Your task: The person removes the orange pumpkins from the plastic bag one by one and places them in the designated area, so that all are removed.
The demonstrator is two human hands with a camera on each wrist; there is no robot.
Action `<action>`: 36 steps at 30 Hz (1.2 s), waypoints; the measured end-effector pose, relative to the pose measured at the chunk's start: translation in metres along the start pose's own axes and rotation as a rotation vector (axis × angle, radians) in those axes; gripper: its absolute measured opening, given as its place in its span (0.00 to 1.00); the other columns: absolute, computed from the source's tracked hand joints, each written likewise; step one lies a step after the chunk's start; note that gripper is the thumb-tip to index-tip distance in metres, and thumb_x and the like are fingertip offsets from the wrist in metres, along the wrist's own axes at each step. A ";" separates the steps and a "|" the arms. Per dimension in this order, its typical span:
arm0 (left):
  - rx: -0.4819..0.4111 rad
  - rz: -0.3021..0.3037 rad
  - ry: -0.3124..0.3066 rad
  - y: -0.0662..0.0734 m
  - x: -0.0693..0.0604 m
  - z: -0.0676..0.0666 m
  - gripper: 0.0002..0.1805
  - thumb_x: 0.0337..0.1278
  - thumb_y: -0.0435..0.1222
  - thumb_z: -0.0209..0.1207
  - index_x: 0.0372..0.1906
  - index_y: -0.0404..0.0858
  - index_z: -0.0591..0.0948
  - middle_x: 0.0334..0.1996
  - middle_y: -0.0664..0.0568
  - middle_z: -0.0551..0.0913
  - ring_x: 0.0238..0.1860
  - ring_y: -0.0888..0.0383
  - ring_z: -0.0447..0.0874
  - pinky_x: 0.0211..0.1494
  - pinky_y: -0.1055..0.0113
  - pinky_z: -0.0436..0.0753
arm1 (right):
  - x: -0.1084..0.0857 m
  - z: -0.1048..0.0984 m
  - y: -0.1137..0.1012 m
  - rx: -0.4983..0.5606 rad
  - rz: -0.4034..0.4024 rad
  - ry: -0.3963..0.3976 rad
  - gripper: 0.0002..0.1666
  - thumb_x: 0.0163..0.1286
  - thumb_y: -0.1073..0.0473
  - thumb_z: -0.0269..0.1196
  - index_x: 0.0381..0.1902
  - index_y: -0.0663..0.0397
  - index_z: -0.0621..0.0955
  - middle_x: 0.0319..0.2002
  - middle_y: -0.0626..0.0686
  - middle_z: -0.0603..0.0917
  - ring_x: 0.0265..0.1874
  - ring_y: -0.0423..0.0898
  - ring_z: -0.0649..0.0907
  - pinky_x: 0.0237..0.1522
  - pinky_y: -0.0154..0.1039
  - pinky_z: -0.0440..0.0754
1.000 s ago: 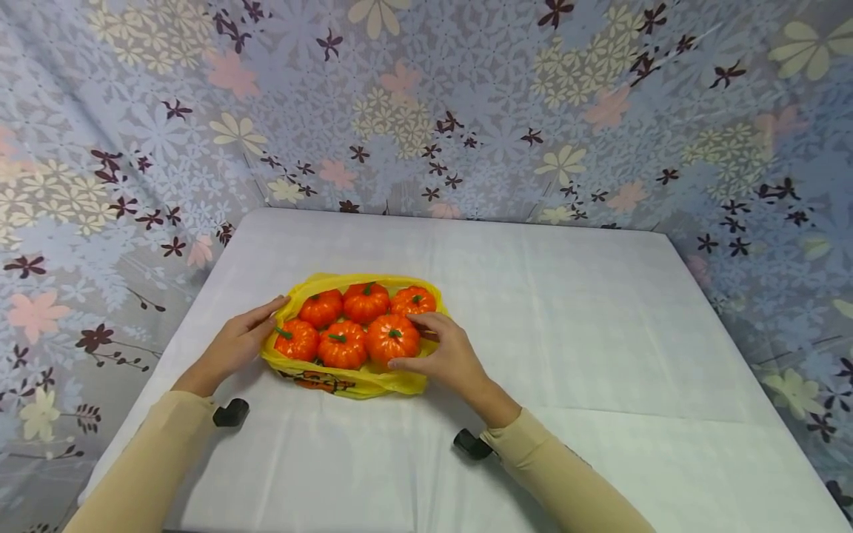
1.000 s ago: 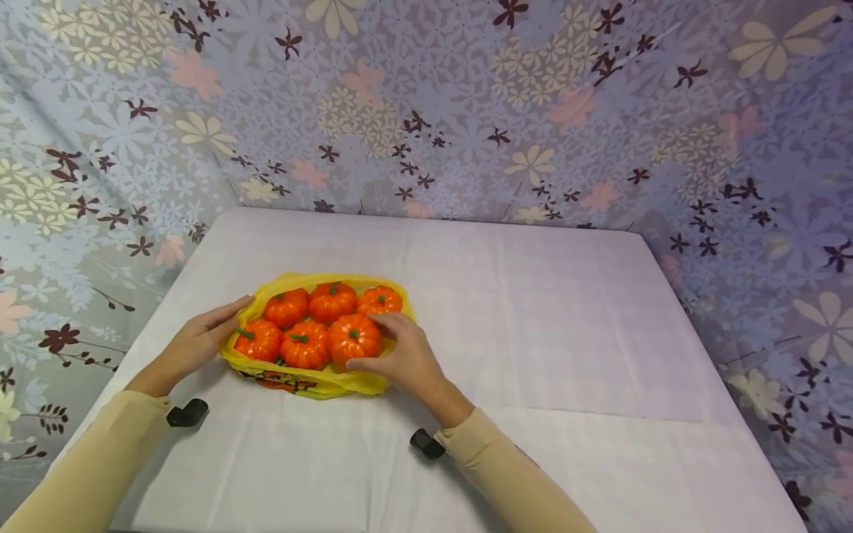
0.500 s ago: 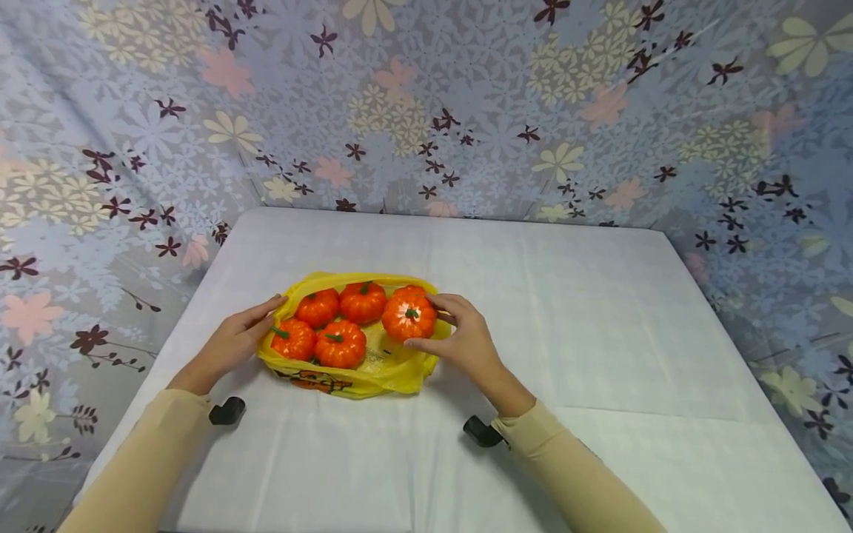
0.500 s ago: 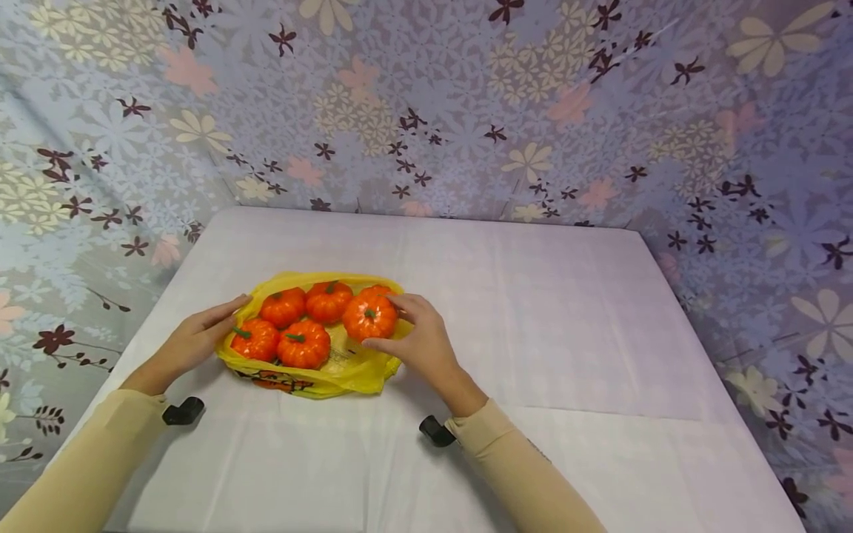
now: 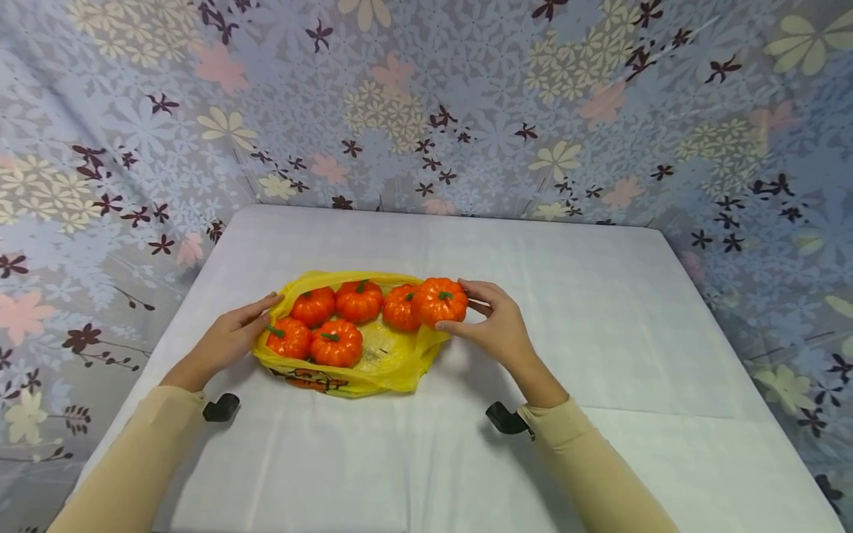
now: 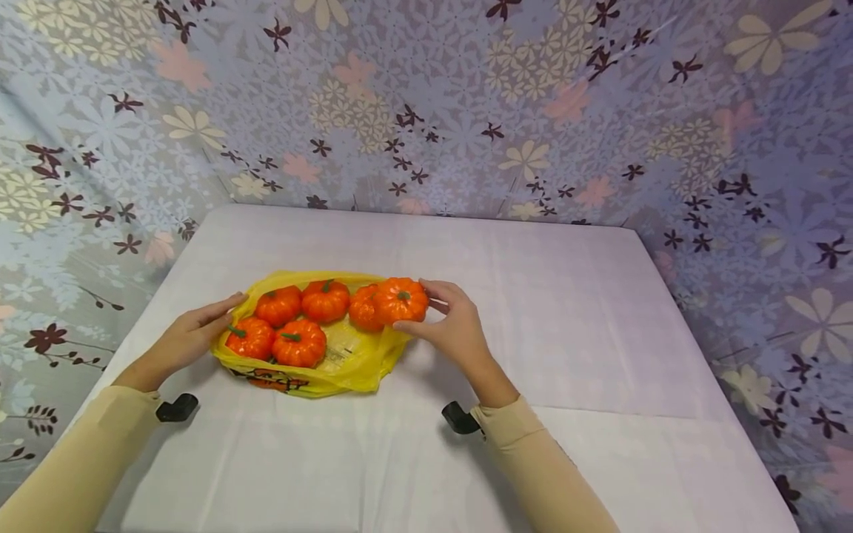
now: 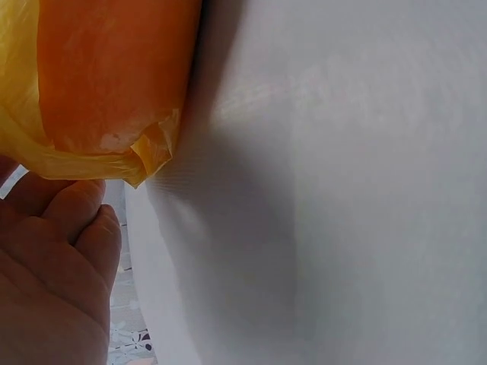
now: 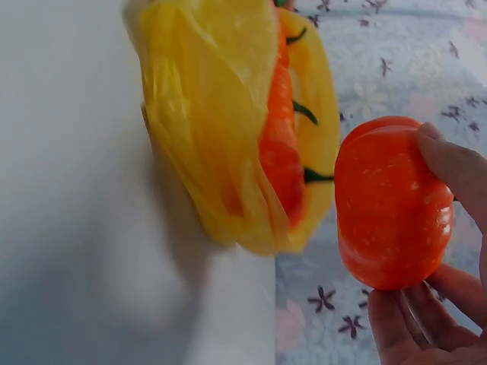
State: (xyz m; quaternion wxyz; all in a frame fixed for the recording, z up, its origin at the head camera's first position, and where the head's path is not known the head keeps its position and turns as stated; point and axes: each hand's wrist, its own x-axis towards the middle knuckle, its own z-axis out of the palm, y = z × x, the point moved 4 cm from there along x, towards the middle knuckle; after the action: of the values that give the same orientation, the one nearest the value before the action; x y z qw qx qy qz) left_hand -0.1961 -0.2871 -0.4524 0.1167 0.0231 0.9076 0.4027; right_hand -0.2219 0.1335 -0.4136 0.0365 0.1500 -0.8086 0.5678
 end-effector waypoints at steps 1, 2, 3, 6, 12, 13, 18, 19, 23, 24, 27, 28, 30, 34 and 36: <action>0.002 -0.001 -0.001 0.000 0.000 -0.001 0.29 0.80 0.47 0.43 0.78 0.43 0.63 0.78 0.44 0.55 0.77 0.35 0.47 0.73 0.32 0.49 | 0.000 -0.004 0.000 -0.005 0.004 0.010 0.42 0.49 0.61 0.82 0.63 0.61 0.80 0.59 0.55 0.79 0.58 0.50 0.79 0.60 0.44 0.79; 0.003 -0.001 -0.001 0.001 0.000 -0.001 0.29 0.80 0.47 0.43 0.78 0.43 0.63 0.78 0.44 0.55 0.77 0.35 0.47 0.73 0.32 0.49 | 0.000 -0.008 0.001 -0.009 0.005 0.020 0.43 0.49 0.60 0.82 0.63 0.61 0.79 0.60 0.55 0.79 0.58 0.50 0.79 0.60 0.44 0.79; 0.001 -0.001 -0.001 0.001 0.000 -0.001 0.29 0.80 0.47 0.43 0.78 0.43 0.63 0.78 0.44 0.55 0.77 0.35 0.47 0.73 0.32 0.49 | 0.000 -0.013 0.001 -0.012 0.007 0.032 0.43 0.49 0.60 0.82 0.63 0.61 0.79 0.60 0.55 0.78 0.59 0.51 0.79 0.61 0.45 0.79; 0.000 0.002 -0.003 0.001 0.001 -0.001 0.29 0.80 0.47 0.43 0.78 0.43 0.63 0.78 0.44 0.55 0.77 0.35 0.47 0.73 0.32 0.50 | -0.002 -0.026 0.003 -0.011 0.014 0.071 0.43 0.50 0.60 0.82 0.64 0.62 0.78 0.61 0.57 0.78 0.60 0.52 0.78 0.62 0.46 0.78; -0.003 -0.009 -0.011 0.001 0.002 -0.001 0.29 0.80 0.47 0.44 0.78 0.43 0.63 0.78 0.45 0.54 0.77 0.35 0.47 0.73 0.32 0.51 | -0.009 -0.052 0.015 -0.030 0.059 0.139 0.44 0.52 0.61 0.81 0.65 0.64 0.77 0.62 0.58 0.78 0.61 0.54 0.78 0.62 0.47 0.77; -0.004 -0.014 -0.013 0.001 0.002 0.000 0.29 0.80 0.47 0.44 0.78 0.43 0.63 0.79 0.45 0.54 0.77 0.35 0.47 0.72 0.32 0.51 | -0.010 -0.056 0.018 -0.034 0.068 0.150 0.44 0.52 0.61 0.81 0.65 0.63 0.77 0.62 0.58 0.78 0.61 0.53 0.78 0.62 0.46 0.77; -0.007 -0.022 -0.012 0.002 0.001 0.000 0.29 0.80 0.46 0.45 0.78 0.42 0.63 0.78 0.45 0.55 0.77 0.35 0.47 0.72 0.33 0.52 | -0.016 -0.076 0.033 -0.062 0.115 0.209 0.45 0.52 0.58 0.81 0.66 0.63 0.76 0.63 0.57 0.77 0.61 0.53 0.78 0.63 0.41 0.76; -0.007 -0.025 -0.012 0.002 0.001 0.000 0.29 0.80 0.46 0.45 0.78 0.43 0.63 0.78 0.45 0.55 0.77 0.35 0.47 0.72 0.32 0.52 | -0.017 -0.079 0.036 -0.071 0.125 0.220 0.45 0.52 0.57 0.81 0.67 0.63 0.76 0.64 0.57 0.77 0.62 0.53 0.78 0.63 0.41 0.76; -0.003 -0.023 -0.011 0.001 0.001 -0.001 0.29 0.80 0.47 0.45 0.78 0.42 0.63 0.78 0.44 0.55 0.77 0.35 0.47 0.72 0.32 0.52 | -0.021 -0.093 0.046 -0.100 0.172 0.261 0.47 0.53 0.56 0.81 0.68 0.63 0.75 0.65 0.58 0.76 0.63 0.55 0.77 0.63 0.44 0.76; -0.001 -0.023 -0.012 0.001 0.001 -0.001 0.29 0.80 0.47 0.45 0.78 0.42 0.63 0.78 0.44 0.55 0.77 0.35 0.47 0.72 0.32 0.52 | -0.022 -0.096 0.048 -0.101 0.187 0.270 0.47 0.53 0.56 0.81 0.69 0.63 0.74 0.65 0.58 0.75 0.63 0.55 0.77 0.64 0.44 0.75; 0.001 -0.019 -0.011 0.000 0.000 -0.001 0.29 0.80 0.47 0.45 0.78 0.42 0.63 0.78 0.44 0.55 0.77 0.34 0.48 0.72 0.32 0.52 | -0.024 -0.106 0.053 -0.113 0.228 0.300 0.49 0.53 0.54 0.81 0.70 0.61 0.74 0.67 0.58 0.74 0.64 0.55 0.76 0.64 0.45 0.75; 0.000 -0.018 -0.012 0.000 0.000 -0.001 0.29 0.79 0.48 0.45 0.78 0.42 0.63 0.78 0.44 0.55 0.77 0.34 0.48 0.72 0.32 0.52 | -0.025 -0.109 0.054 -0.119 0.240 0.309 0.49 0.53 0.54 0.81 0.70 0.61 0.73 0.67 0.58 0.74 0.64 0.55 0.76 0.64 0.45 0.75; 0.001 -0.016 -0.011 0.001 0.000 -0.002 0.29 0.79 0.48 0.45 0.78 0.42 0.63 0.78 0.44 0.55 0.77 0.34 0.48 0.72 0.32 0.53 | -0.027 -0.116 0.058 -0.135 0.263 0.325 0.50 0.54 0.53 0.80 0.71 0.61 0.73 0.68 0.58 0.73 0.65 0.55 0.75 0.65 0.45 0.74; 0.001 -0.013 -0.009 0.002 0.000 -0.002 0.29 0.79 0.48 0.45 0.78 0.43 0.63 0.78 0.43 0.55 0.77 0.34 0.48 0.72 0.31 0.53 | -0.030 -0.128 0.065 -0.165 0.304 0.351 0.50 0.55 0.51 0.80 0.72 0.60 0.72 0.69 0.58 0.72 0.65 0.55 0.75 0.65 0.45 0.74; 0.004 -0.013 -0.008 0.002 0.000 -0.002 0.29 0.79 0.48 0.45 0.78 0.43 0.63 0.78 0.43 0.55 0.77 0.34 0.48 0.72 0.31 0.52 | -0.032 -0.133 0.069 -0.178 0.326 0.359 0.51 0.55 0.49 0.79 0.72 0.60 0.71 0.69 0.57 0.72 0.66 0.54 0.74 0.66 0.45 0.73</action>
State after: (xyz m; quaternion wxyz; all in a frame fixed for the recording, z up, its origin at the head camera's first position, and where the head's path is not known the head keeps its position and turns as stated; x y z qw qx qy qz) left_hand -0.1968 -0.2874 -0.4496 0.1230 0.0191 0.9080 0.4001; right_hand -0.2261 0.2850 -0.4368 0.1006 -0.0893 -0.8495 0.5101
